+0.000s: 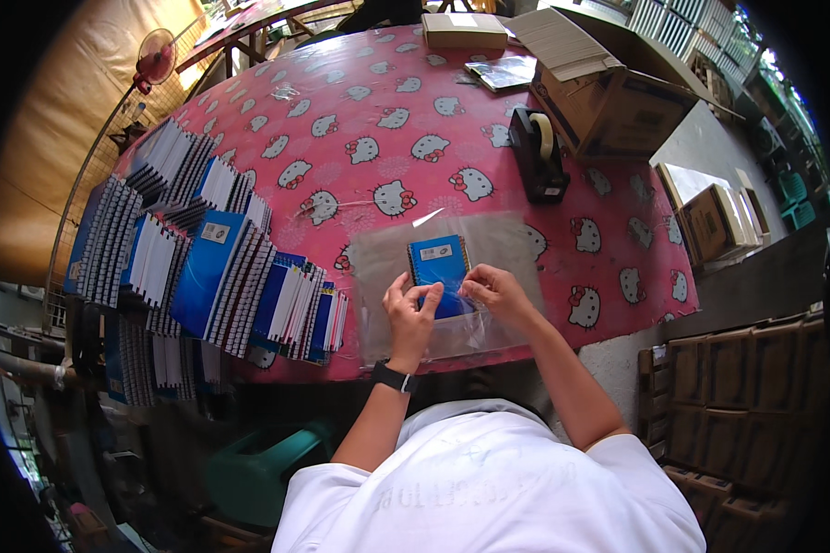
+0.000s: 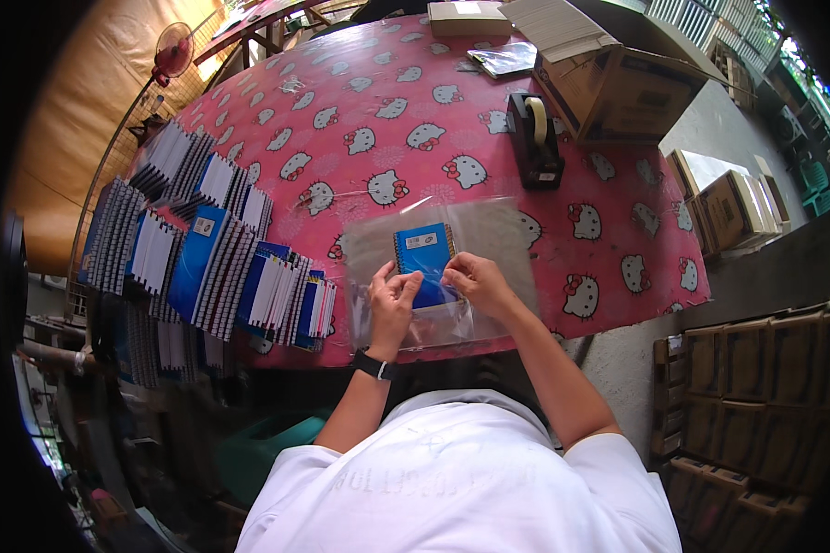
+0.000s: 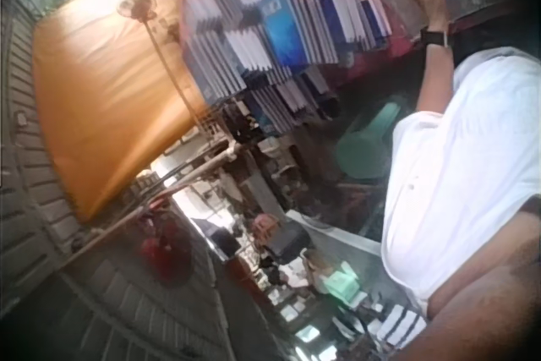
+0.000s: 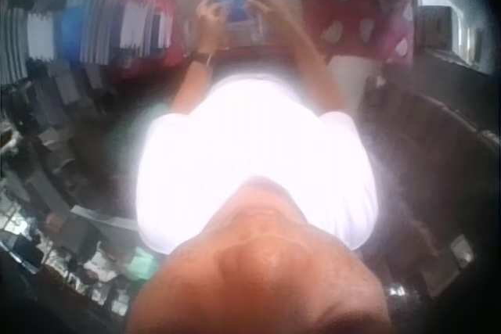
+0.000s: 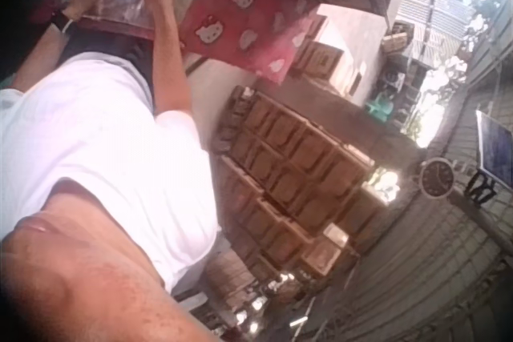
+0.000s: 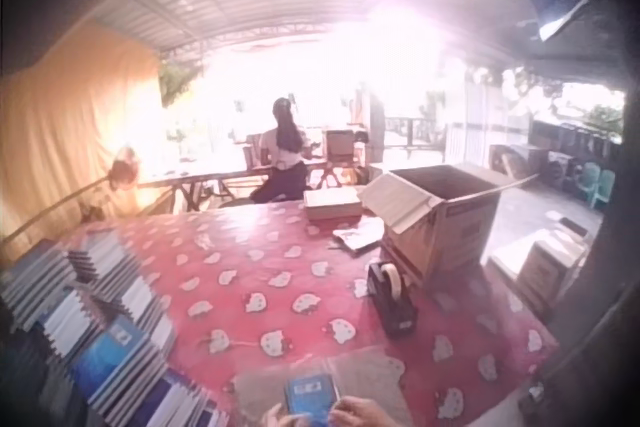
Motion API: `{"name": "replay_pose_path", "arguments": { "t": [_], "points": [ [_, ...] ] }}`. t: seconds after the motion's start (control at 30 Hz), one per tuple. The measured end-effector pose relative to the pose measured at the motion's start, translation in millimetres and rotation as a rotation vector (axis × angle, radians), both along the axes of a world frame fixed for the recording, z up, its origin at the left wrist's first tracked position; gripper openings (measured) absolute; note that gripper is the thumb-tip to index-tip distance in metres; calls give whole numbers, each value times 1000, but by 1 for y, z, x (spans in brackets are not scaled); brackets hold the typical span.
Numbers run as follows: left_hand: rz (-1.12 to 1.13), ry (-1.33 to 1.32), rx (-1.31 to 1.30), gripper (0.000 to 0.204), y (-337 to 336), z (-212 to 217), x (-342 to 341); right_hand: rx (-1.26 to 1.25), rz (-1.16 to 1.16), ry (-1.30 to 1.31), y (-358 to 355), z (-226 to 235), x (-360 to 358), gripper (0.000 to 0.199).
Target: The person sorts various colored notebooks on a table, stacks them, and then places one blue notebook inside a plastic sleeve.
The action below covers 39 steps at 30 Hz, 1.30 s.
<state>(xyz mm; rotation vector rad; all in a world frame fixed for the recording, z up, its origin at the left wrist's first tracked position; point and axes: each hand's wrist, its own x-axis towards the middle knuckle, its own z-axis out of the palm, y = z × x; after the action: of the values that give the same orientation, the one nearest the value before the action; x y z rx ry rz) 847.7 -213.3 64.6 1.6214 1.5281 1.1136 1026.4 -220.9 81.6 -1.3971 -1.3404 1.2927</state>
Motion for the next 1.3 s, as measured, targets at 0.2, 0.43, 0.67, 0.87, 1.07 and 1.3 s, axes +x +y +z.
{"name": "replay_pose_path", "arguments": {
  "t": [0.2, 0.43, 0.67, 0.87, 1.07, 1.3],
  "points": [
    [-20, 0, -141, 22, 14, -16, -1, 127, 50, -275, 1, 9, -16, 15],
    [-14, -69, -120, 16, 16, -15, -2, 21, -422, -303, -23, -11, 73, 13],
    [-4, -33, 7, 18, 14, -13, 7, 480, -131, -526, -11, 19, 15, 28],
    [2, -358, -23, 68, 10, -31, 8, 340, -19, -877, 18, 6, -25, 61],
    [-115, -165, -205, 80, 21, -41, 18, 420, -166, -663, 76, -42, 54, 64],
    [-132, -417, -578, 89, 54, -32, -3, -68, 92, -1161, 132, -13, 54, 60]
  ]
}}
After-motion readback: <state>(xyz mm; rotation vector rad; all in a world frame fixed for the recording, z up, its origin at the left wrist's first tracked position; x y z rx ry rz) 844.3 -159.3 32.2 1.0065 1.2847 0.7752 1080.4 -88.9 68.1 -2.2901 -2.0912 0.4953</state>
